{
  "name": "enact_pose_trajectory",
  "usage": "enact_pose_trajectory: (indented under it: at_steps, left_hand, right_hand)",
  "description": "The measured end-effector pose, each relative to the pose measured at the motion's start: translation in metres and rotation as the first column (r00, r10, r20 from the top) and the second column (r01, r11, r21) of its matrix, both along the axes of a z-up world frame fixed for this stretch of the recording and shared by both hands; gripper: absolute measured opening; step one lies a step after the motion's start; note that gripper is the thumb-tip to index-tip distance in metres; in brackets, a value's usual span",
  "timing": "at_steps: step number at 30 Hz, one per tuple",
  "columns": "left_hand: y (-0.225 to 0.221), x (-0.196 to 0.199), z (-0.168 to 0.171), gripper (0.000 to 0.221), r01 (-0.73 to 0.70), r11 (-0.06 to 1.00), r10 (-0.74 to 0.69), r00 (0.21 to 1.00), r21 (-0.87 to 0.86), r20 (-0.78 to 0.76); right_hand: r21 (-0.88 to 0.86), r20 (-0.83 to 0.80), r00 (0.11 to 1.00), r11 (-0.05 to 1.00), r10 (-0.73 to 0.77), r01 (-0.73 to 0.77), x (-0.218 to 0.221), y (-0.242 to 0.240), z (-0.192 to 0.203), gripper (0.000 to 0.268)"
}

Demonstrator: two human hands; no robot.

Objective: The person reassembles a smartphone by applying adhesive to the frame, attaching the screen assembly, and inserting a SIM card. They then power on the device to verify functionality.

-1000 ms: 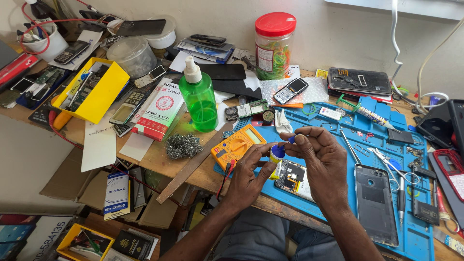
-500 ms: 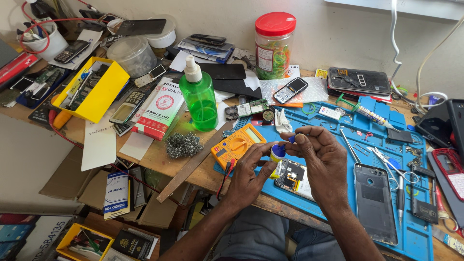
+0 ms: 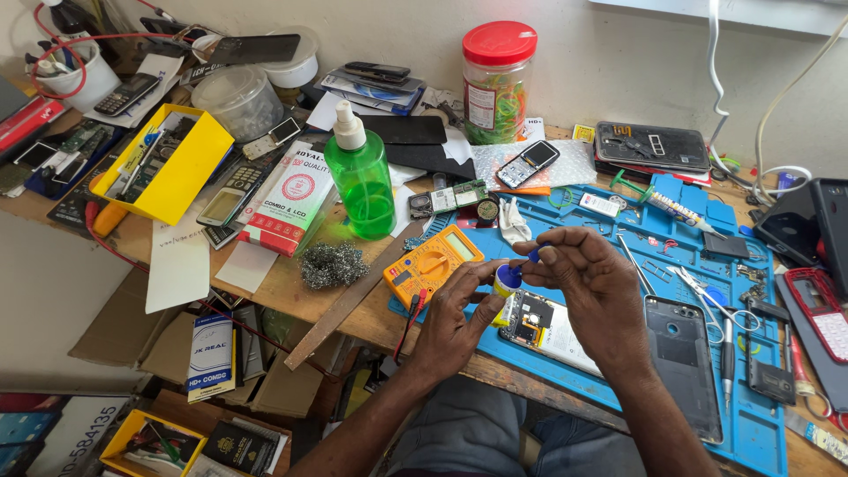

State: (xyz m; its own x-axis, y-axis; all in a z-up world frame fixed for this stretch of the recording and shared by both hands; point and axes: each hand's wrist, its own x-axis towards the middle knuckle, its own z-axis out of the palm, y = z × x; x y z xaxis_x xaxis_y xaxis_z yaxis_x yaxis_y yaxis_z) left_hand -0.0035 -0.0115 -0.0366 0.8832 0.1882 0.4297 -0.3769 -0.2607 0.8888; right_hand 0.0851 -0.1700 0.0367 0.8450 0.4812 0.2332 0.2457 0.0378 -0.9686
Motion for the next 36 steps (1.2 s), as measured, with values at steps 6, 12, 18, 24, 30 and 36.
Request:
enact_pose_trajectory:
  at_steps: [6, 12, 18, 24, 30, 36]
  left_hand:
    - [-0.001, -0.002, 0.004, 0.048, -0.009, 1.0, 0.009, 1.0, 0.016, 0.007]
    - [-0.001, -0.002, 0.005, 0.049, 0.001, 1.0, -0.001, 1.0, 0.002, 0.024]
    - [-0.001, -0.002, 0.004, 0.047, -0.001, 0.999, 0.0, 1.0, 0.038, 0.027]
    - [-0.001, -0.002, 0.002, 0.048, -0.002, 1.0, 0.003, 1.0, 0.025, -0.02]
    - [-0.001, -0.002, 0.002, 0.048, 0.006, 0.999, -0.006, 1.0, 0.032, 0.007]
    - [-0.002, -0.002, 0.004, 0.047, 0.019, 1.0, -0.019, 1.0, 0.007, -0.007]
  right_hand:
    - [-0.174, 0.197, 0.98, 0.985, 0.03, 0.005, -0.004, -0.006, 0.006, 0.018]
    - [0.099, -0.036, 0.999, 0.995, 0.003, 0.0, -0.002, -0.003, -0.005, 0.017]
    - [0.072, -0.002, 0.998, 0.996, -0.06, 0.06, -0.007, -0.001, -0.008, 0.018]
    - [0.037, 0.036, 0.998, 0.998, -0.054, 0.052, -0.009, -0.002, -0.007, 0.02]
    - [0.03, 0.02, 0.997, 0.996, -0.08, 0.08, -0.011, -0.001, -0.006, 0.02]
    - [0.054, 0.021, 0.997, 0.996, -0.068, 0.067, -0.01, -0.001, -0.008, 0.019]
